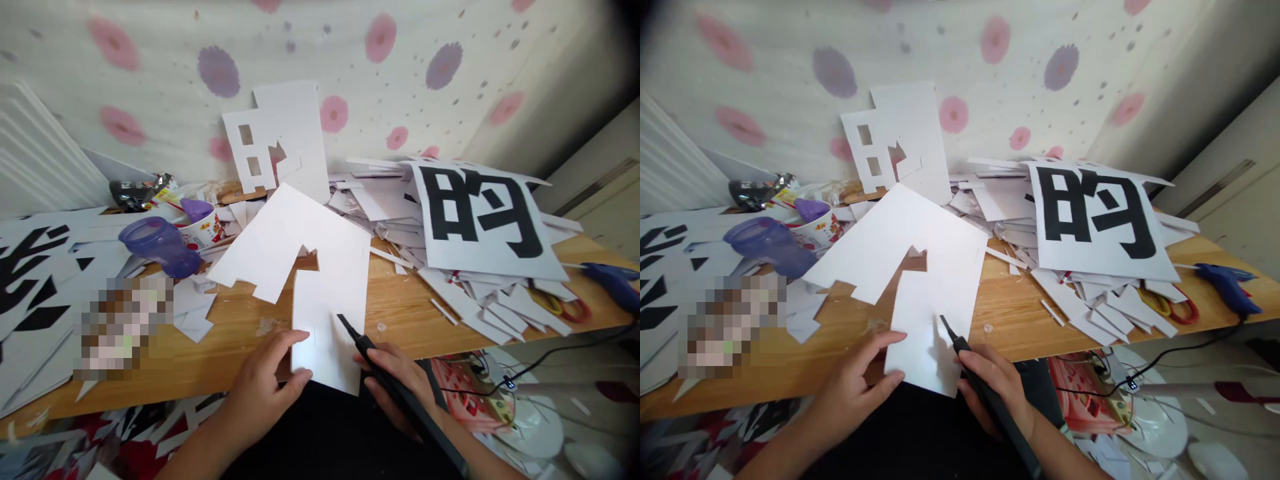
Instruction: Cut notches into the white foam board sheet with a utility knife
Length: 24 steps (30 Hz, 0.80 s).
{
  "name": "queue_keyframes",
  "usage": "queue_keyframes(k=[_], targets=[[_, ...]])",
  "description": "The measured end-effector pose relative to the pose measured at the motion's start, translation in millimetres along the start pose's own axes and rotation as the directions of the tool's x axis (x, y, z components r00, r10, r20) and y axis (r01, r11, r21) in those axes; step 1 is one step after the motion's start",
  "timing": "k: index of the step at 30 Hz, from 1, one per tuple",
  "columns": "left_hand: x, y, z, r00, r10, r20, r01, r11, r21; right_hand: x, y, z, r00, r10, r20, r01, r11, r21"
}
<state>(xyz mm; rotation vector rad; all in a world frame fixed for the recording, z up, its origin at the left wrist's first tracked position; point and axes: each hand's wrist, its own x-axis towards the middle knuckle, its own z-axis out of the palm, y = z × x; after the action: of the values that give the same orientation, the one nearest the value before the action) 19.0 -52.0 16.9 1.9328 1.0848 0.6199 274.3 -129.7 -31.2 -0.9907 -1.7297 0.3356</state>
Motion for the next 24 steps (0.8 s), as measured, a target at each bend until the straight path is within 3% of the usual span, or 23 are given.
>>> queue_keyframes(k=[2,6,10,12,15,18,20,22,24], targets=[[5,-4,-4.1,1.000,-0.002,-0.024,0.003,1.000,0.015,3,1,0,0.999,-0.003,0.042,0.001,0.999,0.044],[10,-23,-16.9,0.972,-0.174,-0.156,0.153,0.979,-0.136,3,-2,-5,0.996,0.080,0.035,-0.083,0.993,0.085],[15,-41,-41.7,0.909,-0.327,-0.260,0.206,0.892,-0.402,-4,-7,-15,0.973,0.205,-0.110,-0.198,0.978,0.073],[18,-46,-54.6,0.886,-0.397,-0.241,0.228,0.824,-0.519,-4,-9,-20,0.943,0.270,-0.197,-0.256,0.962,0.094],[26,-52,-67.0,0.891,-0.418,-0.175,0.276,0.807,-0.523,2,-10,-24,0.897,0.311,-0.314,-0.285,0.950,0.127],[36,-58,-72.0,0.928,-0.331,-0.168,0.263,0.906,-0.332,9,-8,-21,0.876,0.335,-0.348,-0.314,0.942,0.116],[42,-60,-74.4,0.969,-0.170,-0.179,0.165,0.985,-0.043,11,-5,-18,0.854,0.380,-0.355,-0.366,0.924,0.107],[47,-58,-75.7,0.976,0.058,-0.209,0.002,0.960,0.279,10,-1,-15,0.835,0.406,-0.372,-0.392,0.913,0.118],[50,-52,-73.2,0.949,0.253,-0.188,-0.132,0.861,0.491,10,5,-13,0.829,0.418,-0.372,-0.404,0.907,0.120]])
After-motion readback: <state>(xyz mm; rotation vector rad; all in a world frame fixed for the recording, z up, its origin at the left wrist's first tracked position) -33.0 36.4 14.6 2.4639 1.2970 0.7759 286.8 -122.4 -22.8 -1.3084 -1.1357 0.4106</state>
